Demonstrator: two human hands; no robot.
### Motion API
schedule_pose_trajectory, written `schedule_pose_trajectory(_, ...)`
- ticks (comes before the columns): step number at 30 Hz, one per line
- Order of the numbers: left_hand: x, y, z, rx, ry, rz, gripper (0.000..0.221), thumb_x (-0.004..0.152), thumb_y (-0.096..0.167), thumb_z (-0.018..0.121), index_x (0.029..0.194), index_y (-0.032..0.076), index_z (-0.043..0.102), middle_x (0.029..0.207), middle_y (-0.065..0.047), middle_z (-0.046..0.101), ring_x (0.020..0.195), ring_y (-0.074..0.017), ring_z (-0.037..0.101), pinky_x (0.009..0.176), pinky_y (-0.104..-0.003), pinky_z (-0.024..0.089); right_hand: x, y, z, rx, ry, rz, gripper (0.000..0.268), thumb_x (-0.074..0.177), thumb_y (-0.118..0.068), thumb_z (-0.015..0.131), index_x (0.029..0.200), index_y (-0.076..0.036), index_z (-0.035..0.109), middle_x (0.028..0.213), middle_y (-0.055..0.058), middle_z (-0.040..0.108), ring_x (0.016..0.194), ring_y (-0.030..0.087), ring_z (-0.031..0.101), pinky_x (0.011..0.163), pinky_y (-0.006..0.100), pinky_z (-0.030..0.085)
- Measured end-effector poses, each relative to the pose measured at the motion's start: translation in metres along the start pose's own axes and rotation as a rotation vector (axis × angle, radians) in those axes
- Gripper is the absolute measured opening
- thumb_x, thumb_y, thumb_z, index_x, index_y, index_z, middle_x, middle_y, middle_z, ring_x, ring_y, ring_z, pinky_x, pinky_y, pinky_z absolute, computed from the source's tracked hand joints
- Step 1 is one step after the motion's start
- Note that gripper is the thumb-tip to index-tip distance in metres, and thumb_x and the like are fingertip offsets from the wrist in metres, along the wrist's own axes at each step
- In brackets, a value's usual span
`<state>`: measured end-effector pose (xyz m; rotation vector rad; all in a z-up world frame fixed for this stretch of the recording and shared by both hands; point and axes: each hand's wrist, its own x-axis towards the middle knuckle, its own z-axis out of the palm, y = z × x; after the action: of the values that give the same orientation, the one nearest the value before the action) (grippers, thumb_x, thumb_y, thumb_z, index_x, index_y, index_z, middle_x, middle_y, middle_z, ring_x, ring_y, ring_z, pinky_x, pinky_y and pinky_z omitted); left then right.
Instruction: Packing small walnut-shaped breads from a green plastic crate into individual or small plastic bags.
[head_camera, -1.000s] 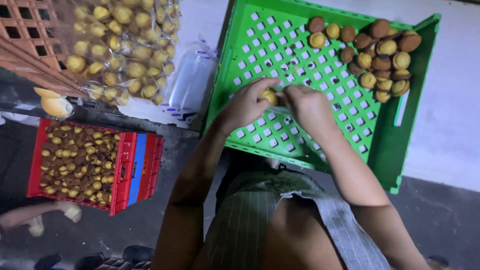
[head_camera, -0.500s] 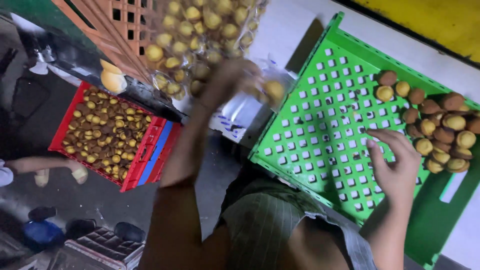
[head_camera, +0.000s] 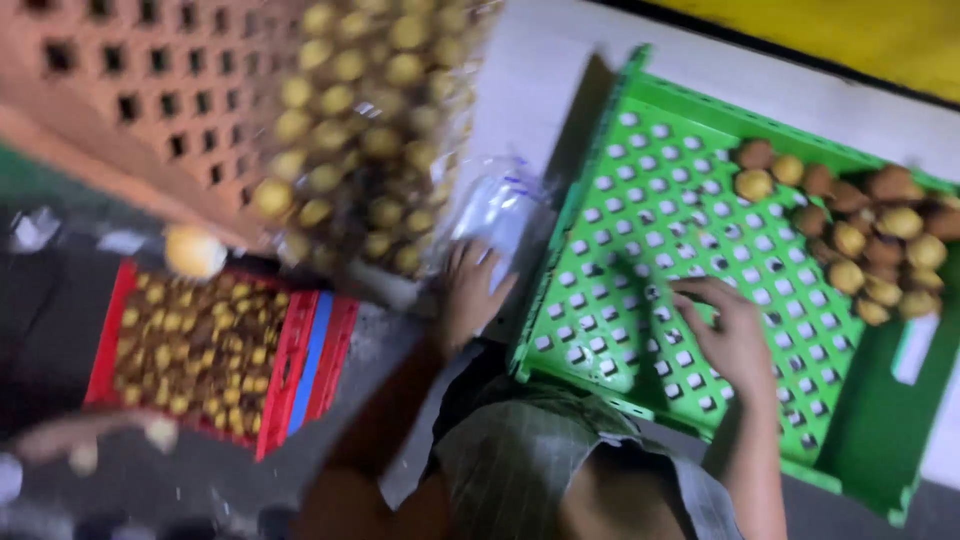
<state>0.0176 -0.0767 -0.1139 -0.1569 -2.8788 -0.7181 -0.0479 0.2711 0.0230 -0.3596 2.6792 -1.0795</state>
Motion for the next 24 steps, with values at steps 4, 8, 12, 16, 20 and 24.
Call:
schedule_pose_trajectory(4, -0.031, -0.047, 0.094, -0.092, -0.177, -0.360, 0.011, 0.084, 0.021, 0.070, 0.095, 0.025, 0.070, 0.110, 0.003, 0.058, 0.105, -0.0314, 0.058, 0.089, -0.047, 0.048, 0.017, -0.022, 0.029, 0.169, -0.049, -0.235, 0.022, 0.092, -0.009, 0.070, 0.112, -0.011, 0.077, 0.104, 0.017, 0.076, 0.100, 0.043, 0.071, 0.090, 0.054, 0.053)
schedule_pose_trajectory(8, 0.017, -0.013, 0.017, -0.089, 0.066, -0.140, 0.021, 0.100, 0.029, 0.066, 0.088, 0.013, 0.070, 0.107, 0.002, 0.068, 0.104, -0.0231, 0.058, 0.098, -0.038, 0.039, 0.032, -0.047, 0.095, 0.273, -0.084, -0.502, 0.043, 0.086, -0.009, 0.076, 0.128, -0.006, 0.069, 0.119, 0.025, 0.070, 0.111, 0.049, 0.065, 0.097, 0.061, 0.050)
schedule_pose_trajectory(12, 0.032, 0.098, -0.089, -0.042, 0.031, 0.074, 0.025, 0.103, 0.034, 0.063, 0.092, 0.012, 0.071, 0.108, 0.001, 0.073, 0.104, -0.0242, 0.068, 0.090, -0.038, 0.052, 0.036, -0.064, 0.094, 0.090, 0.064, -0.614, 0.036, 0.091, -0.010, 0.070, 0.127, -0.004, 0.066, 0.103, 0.020, 0.070, 0.099, 0.042, 0.067, 0.089, 0.055, 0.053)
schedule_pose_trajectory(16, 0.011, 0.109, -0.068, -0.168, 0.053, -0.099, 0.032, 0.087, 0.015, 0.076, 0.118, 0.016, 0.070, 0.099, -0.005, 0.072, 0.097, -0.0318, 0.068, 0.088, -0.045, 0.052, 0.017, -0.054, 0.059, 0.348, 0.002, -0.516, 0.006, 0.093, -0.009, 0.069, 0.094, -0.012, 0.074, 0.077, 0.009, 0.068, 0.075, 0.035, 0.067, 0.074, 0.045, 0.055)
schedule_pose_trajectory(20, -0.015, 0.164, -0.034, -0.827, -0.173, -0.424, 0.023, 0.102, 0.035, 0.060, 0.096, 0.016, 0.071, 0.069, -0.002, 0.068, 0.072, -0.0174, 0.069, 0.080, -0.036, 0.055, -0.001, -0.023, 0.022, 0.510, -0.107, -0.432, 0.011, 0.092, -0.007, 0.068, 0.086, -0.012, 0.076, 0.073, 0.009, 0.072, 0.069, 0.031, 0.070, 0.072, 0.045, 0.056)
schedule_pose_trajectory(24, -0.019, 0.173, -0.032, -0.546, -0.258, -0.309, 0.014, 0.096, 0.028, 0.069, 0.087, 0.018, 0.074, 0.087, -0.007, 0.074, 0.088, -0.0315, 0.073, 0.087, -0.042, 0.055, -0.006, 0.034, -0.017, 0.362, 0.034, -0.378, 0.015, 0.093, -0.005, 0.070, 0.082, -0.012, 0.074, 0.070, 0.006, 0.070, 0.070, 0.029, 0.069, 0.074, 0.041, 0.055)
